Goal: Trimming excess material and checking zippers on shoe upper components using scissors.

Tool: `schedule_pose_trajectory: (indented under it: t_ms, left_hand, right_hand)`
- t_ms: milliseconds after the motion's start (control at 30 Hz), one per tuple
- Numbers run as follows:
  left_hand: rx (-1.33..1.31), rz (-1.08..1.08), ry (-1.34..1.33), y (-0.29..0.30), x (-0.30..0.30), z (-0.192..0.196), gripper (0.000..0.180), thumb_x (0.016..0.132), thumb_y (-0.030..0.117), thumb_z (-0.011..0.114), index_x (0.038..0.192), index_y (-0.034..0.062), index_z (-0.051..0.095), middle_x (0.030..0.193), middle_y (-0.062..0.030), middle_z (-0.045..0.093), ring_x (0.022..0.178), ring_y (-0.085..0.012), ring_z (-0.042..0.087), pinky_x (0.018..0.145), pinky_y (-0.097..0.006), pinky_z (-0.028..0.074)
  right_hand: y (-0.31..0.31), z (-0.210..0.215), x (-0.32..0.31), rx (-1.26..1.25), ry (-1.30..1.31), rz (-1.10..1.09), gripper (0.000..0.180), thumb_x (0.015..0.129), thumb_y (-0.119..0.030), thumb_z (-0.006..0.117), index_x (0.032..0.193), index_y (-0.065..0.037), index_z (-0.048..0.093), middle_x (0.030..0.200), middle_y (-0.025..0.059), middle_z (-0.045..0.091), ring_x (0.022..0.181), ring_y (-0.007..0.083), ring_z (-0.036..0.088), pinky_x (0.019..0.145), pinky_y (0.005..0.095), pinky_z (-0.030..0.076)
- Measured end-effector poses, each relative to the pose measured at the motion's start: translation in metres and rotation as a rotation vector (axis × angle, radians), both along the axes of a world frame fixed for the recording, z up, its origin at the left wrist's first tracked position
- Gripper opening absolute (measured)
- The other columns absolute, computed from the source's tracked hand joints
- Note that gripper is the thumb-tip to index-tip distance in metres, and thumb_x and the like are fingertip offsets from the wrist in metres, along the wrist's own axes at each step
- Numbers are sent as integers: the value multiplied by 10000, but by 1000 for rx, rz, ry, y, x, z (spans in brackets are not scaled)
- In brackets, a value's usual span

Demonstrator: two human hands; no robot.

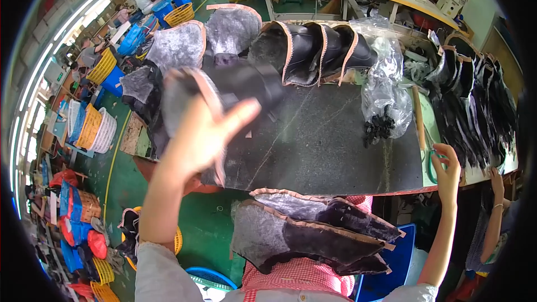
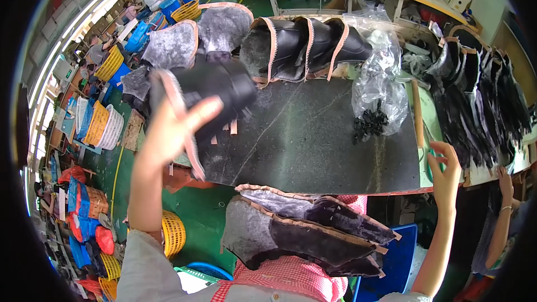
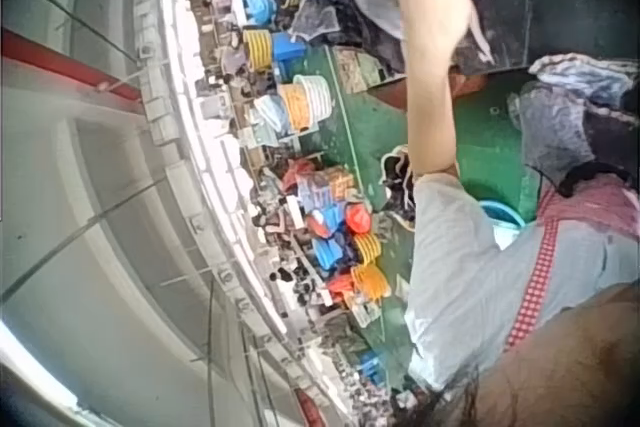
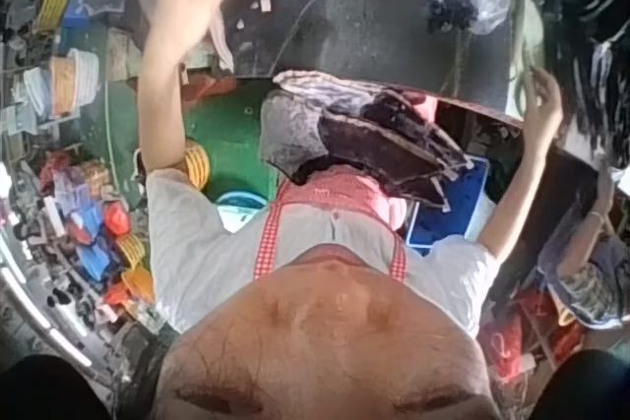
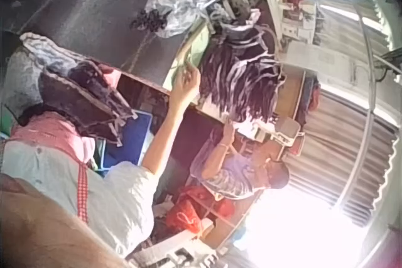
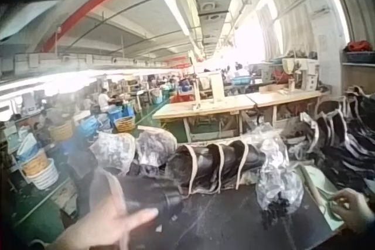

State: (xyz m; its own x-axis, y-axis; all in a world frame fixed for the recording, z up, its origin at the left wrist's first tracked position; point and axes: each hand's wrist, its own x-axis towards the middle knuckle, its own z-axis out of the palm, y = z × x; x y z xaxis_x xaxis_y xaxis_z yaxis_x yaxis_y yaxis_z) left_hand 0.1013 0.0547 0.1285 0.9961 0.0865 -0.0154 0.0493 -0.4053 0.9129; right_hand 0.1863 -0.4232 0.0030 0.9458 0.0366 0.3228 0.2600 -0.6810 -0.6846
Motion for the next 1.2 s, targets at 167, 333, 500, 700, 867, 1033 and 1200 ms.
schedule_pose_trajectory:
  t_ms: [167,333,500,700,867,1033,1200]
  left_hand:
    - [656,169,-180,104,131,-57,547,891,461,658,1144,-24,643,1051,-280,682,1038,-395,664,900,-439,506]
    - [-35,-93,-282,39,234,-134,627,873,475,713,1210,-46,629,1153,-171,691,1039,-223,651,915,-347,498]
    - [-306,-83,-154,25,195,-142,650,983,493,559,1440,40,465,1412,-76,534,1308,-176,466,1075,-316,358]
    - [-30,-709,-95,43,-16,-122,172,831,-40,537,922,21,670,877,-62,677,818,-157,645,774,-291,507]
    - [339,-464,510,80,-177,-211,525,827,26,657,1330,62,512,1333,-118,576,1239,-227,552,1016,-365,449]
    - [-904,311,845,69,-209,-298,836,838,286,777,1510,93,318,1487,-120,434,1345,-290,447,1107,-456,374]
    - [-809,212,535,37,-201,-288,794,798,255,800,1424,19,374,1335,-129,549,1220,-263,558,1053,-450,442]
  right_hand:
    - [69,24,-33,75,87,213,233,834,48,630,1054,-23,666,992,49,679,913,137,628,764,269,479]
    - [116,19,-74,236,584,455,129,890,30,644,1016,28,673,900,78,707,719,100,660,658,235,518]
    - [165,-25,-106,93,631,923,248,869,-38,689,1107,1,628,996,148,669,791,212,694,706,312,557]
    - [173,-90,-135,-16,539,780,485,822,-68,720,1257,5,519,1151,177,577,718,271,671,711,380,562]
    - [185,-89,-133,-1,365,543,171,799,-21,719,925,-26,605,870,86,587,626,213,612,591,339,508]
    - [170,-126,-129,-394,106,379,691,837,-354,748,1301,82,481,1186,252,586,1136,411,540,1034,488,390]
    - [175,-131,-125,-209,320,420,656,797,-372,780,1257,18,522,1106,209,632,1056,394,575,1002,488,402]
